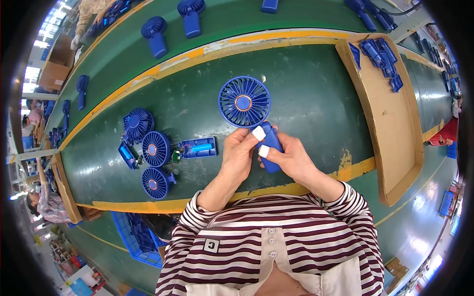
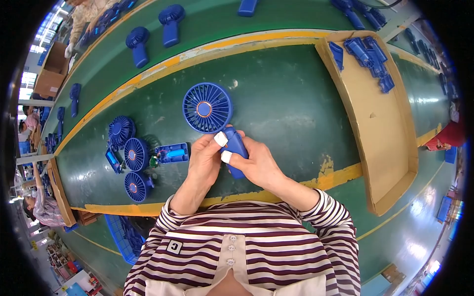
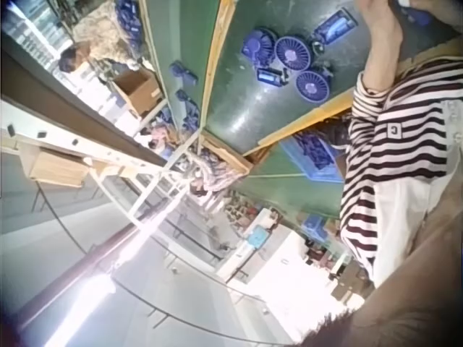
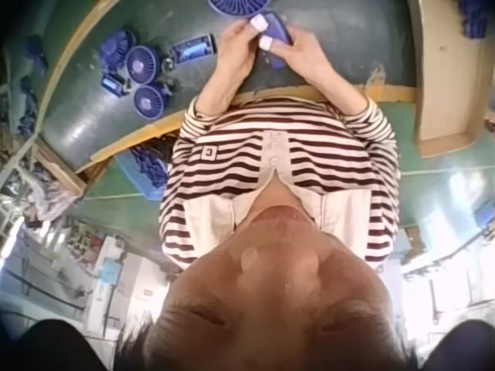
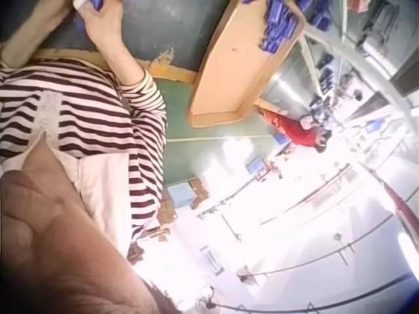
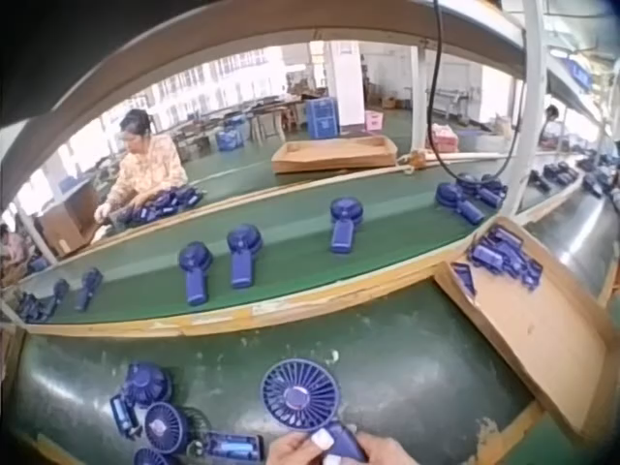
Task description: The person assembles portable fans on a conveyor line, fitting the internal components and wires into the fan bodies, snapping on the plastic covers, testing the fans, and placing the assembled fans onto the conveyor belt.
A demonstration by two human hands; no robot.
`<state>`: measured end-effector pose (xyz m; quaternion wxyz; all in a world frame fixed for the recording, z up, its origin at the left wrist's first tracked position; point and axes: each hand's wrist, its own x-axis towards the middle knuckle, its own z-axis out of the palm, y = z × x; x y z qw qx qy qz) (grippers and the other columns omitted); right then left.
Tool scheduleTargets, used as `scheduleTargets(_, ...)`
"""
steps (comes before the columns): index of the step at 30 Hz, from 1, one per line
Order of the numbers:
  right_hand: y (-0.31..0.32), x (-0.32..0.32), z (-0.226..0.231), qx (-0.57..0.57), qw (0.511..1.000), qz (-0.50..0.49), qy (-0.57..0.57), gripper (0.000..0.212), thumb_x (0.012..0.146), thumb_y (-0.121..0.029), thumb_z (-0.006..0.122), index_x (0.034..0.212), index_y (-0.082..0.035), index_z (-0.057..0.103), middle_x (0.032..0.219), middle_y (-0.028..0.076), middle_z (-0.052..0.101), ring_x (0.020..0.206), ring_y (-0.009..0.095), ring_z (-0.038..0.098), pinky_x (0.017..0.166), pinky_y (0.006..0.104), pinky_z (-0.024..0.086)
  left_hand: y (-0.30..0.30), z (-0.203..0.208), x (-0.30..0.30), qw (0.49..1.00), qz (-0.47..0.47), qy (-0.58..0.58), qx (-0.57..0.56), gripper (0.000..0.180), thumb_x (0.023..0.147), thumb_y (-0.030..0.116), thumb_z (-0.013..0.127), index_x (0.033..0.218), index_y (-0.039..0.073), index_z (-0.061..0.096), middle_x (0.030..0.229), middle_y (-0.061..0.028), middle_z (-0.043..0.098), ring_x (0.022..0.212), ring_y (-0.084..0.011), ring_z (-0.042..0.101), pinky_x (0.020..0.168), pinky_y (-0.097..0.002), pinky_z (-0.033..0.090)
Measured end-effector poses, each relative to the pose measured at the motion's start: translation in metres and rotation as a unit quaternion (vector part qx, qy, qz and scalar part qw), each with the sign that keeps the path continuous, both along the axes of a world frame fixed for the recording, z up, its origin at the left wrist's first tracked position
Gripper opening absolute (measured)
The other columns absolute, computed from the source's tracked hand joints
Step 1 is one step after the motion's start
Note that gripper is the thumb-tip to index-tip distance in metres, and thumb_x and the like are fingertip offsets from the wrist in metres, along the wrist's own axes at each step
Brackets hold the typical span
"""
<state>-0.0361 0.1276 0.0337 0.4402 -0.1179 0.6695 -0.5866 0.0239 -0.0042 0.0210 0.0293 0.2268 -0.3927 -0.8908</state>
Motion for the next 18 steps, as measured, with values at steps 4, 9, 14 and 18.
scheduleTargets(4,0.0006,-0.0005,0.0005,-0.004,1.000,0.011,-0.009,0.028,0.084,-0.018,0.059,0.099,0.005,0.051,0.081,0.008,0.060,0.071,0.013,0.059,0.063,0.0249,0.050,0.0009,0.0003,0.0005,1.000,0.007,0.007,0.003,0.028,0.085,0.015,0.056,0.105,-0.005,0.055,0.101,-0.0205,0.061,0.092,-0.0245,0.060,0.084,-0.0354,0.049)
scheduleTargets(9,-0.0006,0.0003,0.0024,0.011,1.000,0.002,0.012,0.024,0.082,-0.013,0.059,0.095,0.005,0.052,0.079,0.008,0.060,0.069,0.013,0.059,0.062,0.0250,0.050,0.0012,-0.0016,0.0018,1.000,0.000,0.005,0.000,0.030,0.084,0.015,0.058,0.106,-0.005,0.055,0.102,-0.0209,0.061,0.093,-0.0234,0.060,0.084,-0.0338,0.048)
scheduleTargets(14,-0.0024,-0.0014,0.0059,0.030,0.999,-0.027,0.022,0.024,0.076,-0.010,0.058,0.094,0.005,0.053,0.074,0.008,0.059,0.063,0.013,0.059,0.058,0.0259,0.049,0.0011,-0.0010,-0.0015,0.999,-0.021,0.026,-0.002,0.026,0.083,0.006,0.057,0.106,-0.005,0.055,0.101,-0.0133,0.062,0.081,-0.0156,0.062,0.060,-0.0247,0.052)
scheduleTargets(18,-0.0063,-0.0020,0.0054,0.002,0.998,-0.053,0.024,0.024,0.074,-0.007,0.056,0.094,0.005,0.053,0.073,0.008,0.058,0.062,0.013,0.058,0.056,0.0269,0.050,0.0024,-0.0047,-0.0018,0.998,-0.025,0.061,-0.007,0.031,0.078,-0.001,0.058,0.109,-0.005,0.053,0.103,-0.0135,0.062,0.082,-0.0163,0.062,0.057,-0.0251,0.052)
